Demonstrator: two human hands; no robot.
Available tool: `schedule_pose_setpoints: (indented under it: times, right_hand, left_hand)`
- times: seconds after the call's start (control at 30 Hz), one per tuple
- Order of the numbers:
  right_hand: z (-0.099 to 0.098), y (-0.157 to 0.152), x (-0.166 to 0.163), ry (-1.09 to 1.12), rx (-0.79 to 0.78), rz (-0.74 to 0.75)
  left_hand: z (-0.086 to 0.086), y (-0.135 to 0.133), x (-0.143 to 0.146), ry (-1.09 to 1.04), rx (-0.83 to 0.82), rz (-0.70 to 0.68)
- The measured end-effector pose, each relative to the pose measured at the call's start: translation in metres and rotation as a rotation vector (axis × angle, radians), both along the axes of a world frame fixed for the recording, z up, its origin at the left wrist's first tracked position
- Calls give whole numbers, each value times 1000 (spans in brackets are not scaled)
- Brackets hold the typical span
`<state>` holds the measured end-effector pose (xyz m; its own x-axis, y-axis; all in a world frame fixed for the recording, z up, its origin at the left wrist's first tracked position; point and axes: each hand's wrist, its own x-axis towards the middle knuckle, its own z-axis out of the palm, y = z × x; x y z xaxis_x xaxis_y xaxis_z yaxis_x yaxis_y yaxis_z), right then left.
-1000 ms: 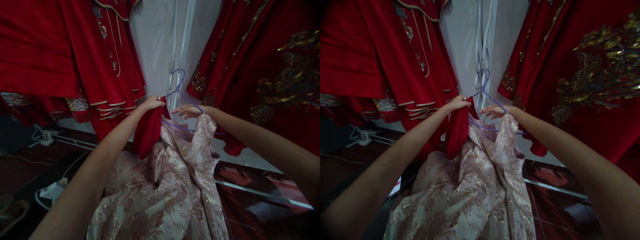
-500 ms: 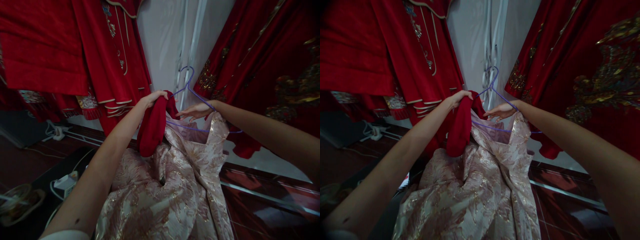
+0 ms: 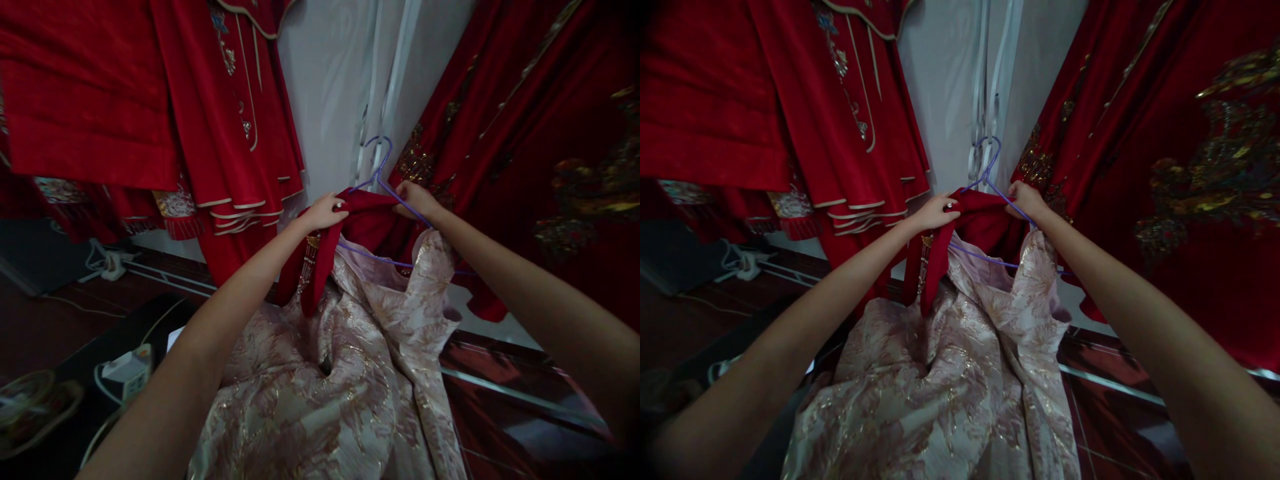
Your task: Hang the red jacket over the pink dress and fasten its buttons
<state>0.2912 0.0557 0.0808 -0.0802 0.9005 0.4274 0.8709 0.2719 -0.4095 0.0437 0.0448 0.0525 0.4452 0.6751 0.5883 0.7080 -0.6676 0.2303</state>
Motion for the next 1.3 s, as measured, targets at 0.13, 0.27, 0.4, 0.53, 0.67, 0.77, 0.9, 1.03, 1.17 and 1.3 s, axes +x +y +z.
schedule_pose_setpoints:
  times: [0.13, 0.27, 0.4, 0.53, 0.67, 0.77, 0.9, 1.03, 1.17, 1.3]
  right_hand:
    - [2, -8, 43, -180, 104, -254]
    - [-8, -24, 106, -198, 92, -425]
    - [-14, -36, 160, -272, 76, -518]
    - [-12, -53, 189, -275, 32, -565]
    - [-17, -81, 180, 17, 28, -372]
    - [-31, -99, 152, 256, -34, -86]
    - [-51, -96, 107, 295, 85, -9]
    - [-67, -77, 56, 440, 347, -39]
    - [-77, -73, -6, 462, 222, 292]
    - [-84, -81, -35, 617, 204, 296]
  left_hand:
    - [-8, 6, 1, 4, 13, 52]
    - [-13, 9, 8, -17, -16, 36]
    - [-19, 9, 13, -21, 0, 58]
    - [-20, 7, 12, 44, 59, 80]
    - [-21, 2, 12, 117, 90, 86]
    - [-23, -4, 14, 123, 110, 101]
    - [-28, -13, 17, 102, 95, 130]
    - [-31, -17, 22, 83, 68, 172]
    - [-30, -21, 23, 47, 68, 235]
    - [-30, -35, 28, -17, 97, 309]
